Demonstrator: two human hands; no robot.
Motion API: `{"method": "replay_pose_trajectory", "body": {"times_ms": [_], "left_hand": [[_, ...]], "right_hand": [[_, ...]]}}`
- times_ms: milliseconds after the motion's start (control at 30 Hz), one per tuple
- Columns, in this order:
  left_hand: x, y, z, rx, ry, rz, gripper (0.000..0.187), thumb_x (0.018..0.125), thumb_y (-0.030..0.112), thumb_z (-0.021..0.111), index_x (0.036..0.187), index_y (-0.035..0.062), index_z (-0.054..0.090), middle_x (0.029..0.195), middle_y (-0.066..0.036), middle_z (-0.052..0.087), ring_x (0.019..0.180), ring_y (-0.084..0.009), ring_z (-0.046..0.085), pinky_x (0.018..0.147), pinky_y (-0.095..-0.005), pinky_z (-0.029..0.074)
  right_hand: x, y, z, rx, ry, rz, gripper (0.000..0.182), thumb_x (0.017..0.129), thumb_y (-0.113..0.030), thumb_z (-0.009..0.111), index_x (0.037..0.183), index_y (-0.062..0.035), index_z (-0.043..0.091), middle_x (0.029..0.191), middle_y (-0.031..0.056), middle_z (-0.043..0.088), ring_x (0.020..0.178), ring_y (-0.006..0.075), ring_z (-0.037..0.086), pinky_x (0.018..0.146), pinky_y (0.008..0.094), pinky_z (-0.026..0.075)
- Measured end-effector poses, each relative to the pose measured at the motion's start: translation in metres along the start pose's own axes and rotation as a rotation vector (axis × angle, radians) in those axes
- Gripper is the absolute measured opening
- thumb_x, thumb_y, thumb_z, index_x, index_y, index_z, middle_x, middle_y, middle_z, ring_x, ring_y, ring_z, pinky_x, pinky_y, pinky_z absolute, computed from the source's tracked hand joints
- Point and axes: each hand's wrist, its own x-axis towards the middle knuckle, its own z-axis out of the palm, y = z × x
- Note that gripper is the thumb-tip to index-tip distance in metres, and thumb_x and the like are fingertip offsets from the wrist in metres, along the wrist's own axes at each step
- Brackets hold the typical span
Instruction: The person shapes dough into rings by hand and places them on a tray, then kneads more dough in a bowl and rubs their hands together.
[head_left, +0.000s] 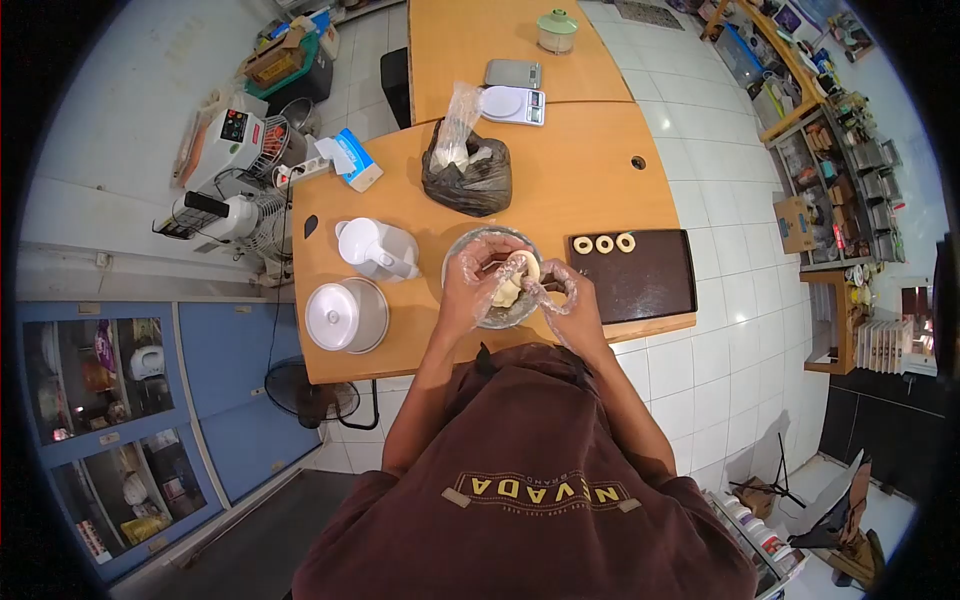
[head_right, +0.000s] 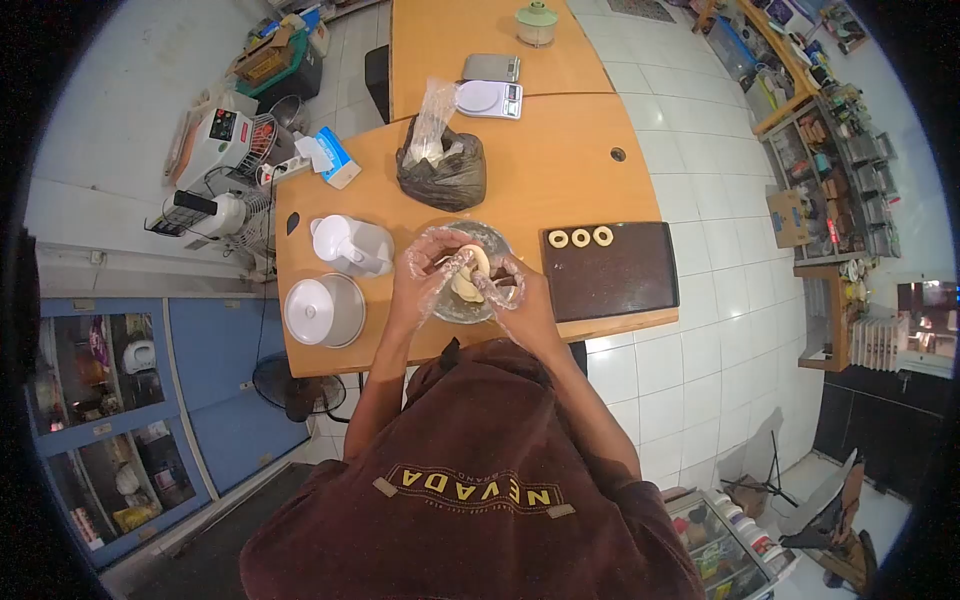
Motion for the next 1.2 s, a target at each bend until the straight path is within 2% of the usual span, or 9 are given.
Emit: {"method": "replay_pose_trajectory", "body": {"times_ms": [200, 367, 467, 600, 767, 900, 1000, 1167, 1200], "left_hand": [[0.001, 0.003, -0.007, 0.107, -0.099, -0.062, 0.028, 0.095, 0.008, 0.074, 0.12, -0.0008, 0.064, 0.115, -0.011, 0.072, 0.104, -0.0169, 0.069, 0.096, -0.0326, 0.055], [-0.002, 0.015, 0.002, 0.044, -0.043, 0.009, 0.029, 0.093, 0.005, 0.074, 0.12, -0.0011, 0.064, 0.119, -0.012, 0.072, 0.107, -0.0171, 0.068, 0.098, -0.0331, 0.054], [-0.004, 0.009, 0.0, 0.053, -0.047, 0.001, 0.031, 0.093, 0.005, 0.075, 0.121, -0.0008, 0.063, 0.12, -0.012, 0.071, 0.109, -0.0171, 0.067, 0.099, -0.0332, 0.054], [-0.006, 0.005, -0.006, 0.058, -0.103, -0.104, 0.034, 0.092, 0.004, 0.075, 0.123, -0.0006, 0.062, 0.118, -0.011, 0.07, 0.111, -0.0166, 0.067, 0.099, -0.0329, 0.054], [-0.009, 0.011, -0.006, 0.093, -0.07, -0.058, 0.037, 0.092, 0.005, 0.075, 0.126, -0.0007, 0.061, 0.115, -0.01, 0.071, 0.109, -0.016, 0.067, 0.097, -0.032, 0.054], [-0.01, 0.011, -0.003, 0.087, -0.029, -0.041, 0.04, 0.092, 0.005, 0.075, 0.128, -0.0003, 0.059, 0.115, -0.01, 0.072, 0.107, -0.0161, 0.069, 0.096, -0.0321, 0.055], [-0.011, 0.016, -0.003, 0.109, -0.069, -0.1, 0.041, 0.092, 0.004, 0.075, 0.129, 0.0, 0.058, 0.116, -0.011, 0.072, 0.107, -0.0166, 0.069, 0.095, -0.0323, 0.055], [-0.011, 0.014, -0.004, 0.073, -0.125, -0.04, 0.042, 0.091, 0.003, 0.075, 0.13, 0.0001, 0.058, 0.116, -0.011, 0.072, 0.109, -0.0173, 0.069, 0.095, -0.0323, 0.055], [-0.011, 0.013, -0.004, 0.085, -0.129, -0.032, 0.043, 0.091, 0.003, 0.075, 0.13, 0.0002, 0.058, 0.116, -0.011, 0.072, 0.11, -0.0174, 0.069, 0.095, -0.0323, 0.055]], "right_hand": [[0.002, 0.004, -0.003, 0.024, 0.02, 0.024, 0.021, 0.095, -0.013, 0.075, 0.107, 0.003, 0.07, 0.091, 0.0071, 0.072, 0.085, 0.0111, 0.066, 0.079, 0.03, 0.053], [-0.004, 0.001, 0.004, 0.111, 0.034, 0.083, 0.012, 0.099, -0.009, 0.071, 0.104, 0.0012, 0.068, 0.093, 0.002, 0.068, 0.088, 0.0063, 0.061, 0.082, 0.0262, 0.05], [-0.006, 0.004, 0.002, 0.007, -0.052, 0.067, 0.011, 0.099, -0.008, 0.07, 0.105, 0.0013, 0.068, 0.093, 0.0017, 0.068, 0.088, 0.0065, 0.06, 0.082, 0.026, 0.05], [-0.005, 0.004, 0.001, 0.018, -0.001, 0.067, 0.018, 0.097, -0.012, 0.073, 0.105, 0.003, 0.069, 0.092, 0.0063, 0.071, 0.084, 0.009, 0.065, 0.077, 0.0293, 0.053], [-0.009, 0.002, 0.007, 0.131, 0.075, 0.117, 0.02, 0.097, -0.013, 0.073, 0.108, 0.0034, 0.069, 0.094, 0.0073, 0.073, 0.084, 0.0095, 0.067, 0.077, 0.0296, 0.054], [-0.015, 0.004, 0.013, 0.053, 0.02, 0.075, 0.02, 0.097, -0.011, 0.073, 0.11, 0.0033, 0.069, 0.094, 0.008, 0.073, 0.086, 0.0102, 0.067, 0.077, 0.0293, 0.054], [-0.014, 0.001, 0.011, 0.013, 0.013, 0.028, 0.021, 0.096, -0.011, 0.073, 0.111, 0.0032, 0.069, 0.094, 0.0082, 0.073, 0.086, 0.0111, 0.067, 0.077, 0.0292, 0.053], [-0.01, 0.002, 0.004, 0.015, 0.079, -0.033, 0.019, 0.096, -0.01, 0.073, 0.109, 0.0031, 0.069, 0.094, 0.0081, 0.073, 0.084, 0.0114, 0.067, 0.077, 0.0293, 0.054], [-0.011, 0.0, 0.005, 0.068, 0.097, 0.008, 0.019, 0.096, -0.01, 0.073, 0.109, 0.003, 0.069, 0.093, 0.008, 0.073, 0.083, 0.0113, 0.067, 0.077, 0.0294, 0.054]]}}
